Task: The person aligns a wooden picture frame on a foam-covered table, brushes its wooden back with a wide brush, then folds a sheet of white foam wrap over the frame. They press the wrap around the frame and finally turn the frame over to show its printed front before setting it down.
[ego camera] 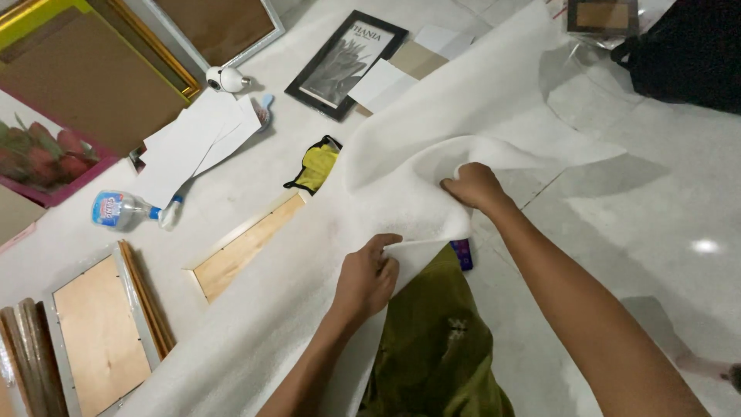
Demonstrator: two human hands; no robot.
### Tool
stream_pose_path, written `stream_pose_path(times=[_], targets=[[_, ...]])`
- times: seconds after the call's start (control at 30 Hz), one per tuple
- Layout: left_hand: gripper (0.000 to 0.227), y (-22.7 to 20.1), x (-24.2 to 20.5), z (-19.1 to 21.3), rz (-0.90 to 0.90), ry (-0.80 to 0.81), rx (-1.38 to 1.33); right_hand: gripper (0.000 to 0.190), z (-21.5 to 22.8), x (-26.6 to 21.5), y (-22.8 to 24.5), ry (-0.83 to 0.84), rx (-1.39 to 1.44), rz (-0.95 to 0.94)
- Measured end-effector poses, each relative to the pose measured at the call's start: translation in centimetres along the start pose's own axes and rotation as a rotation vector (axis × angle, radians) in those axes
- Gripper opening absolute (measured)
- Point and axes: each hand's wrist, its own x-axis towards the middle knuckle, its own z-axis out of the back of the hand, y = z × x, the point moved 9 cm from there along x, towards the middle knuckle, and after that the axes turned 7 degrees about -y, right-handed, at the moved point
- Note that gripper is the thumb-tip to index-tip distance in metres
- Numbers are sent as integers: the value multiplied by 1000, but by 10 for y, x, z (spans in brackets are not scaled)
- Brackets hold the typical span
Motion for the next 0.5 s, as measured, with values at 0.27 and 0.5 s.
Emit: stream_pose_path(times=[0.27,0.5], targets=[[42,6,16,-9,-24,-34,-128,61,12,-9,-3,-67,188,-55],[40,26,19,-42,-39,9,-78,56,-7,-5,-25,-73,244,-51]])
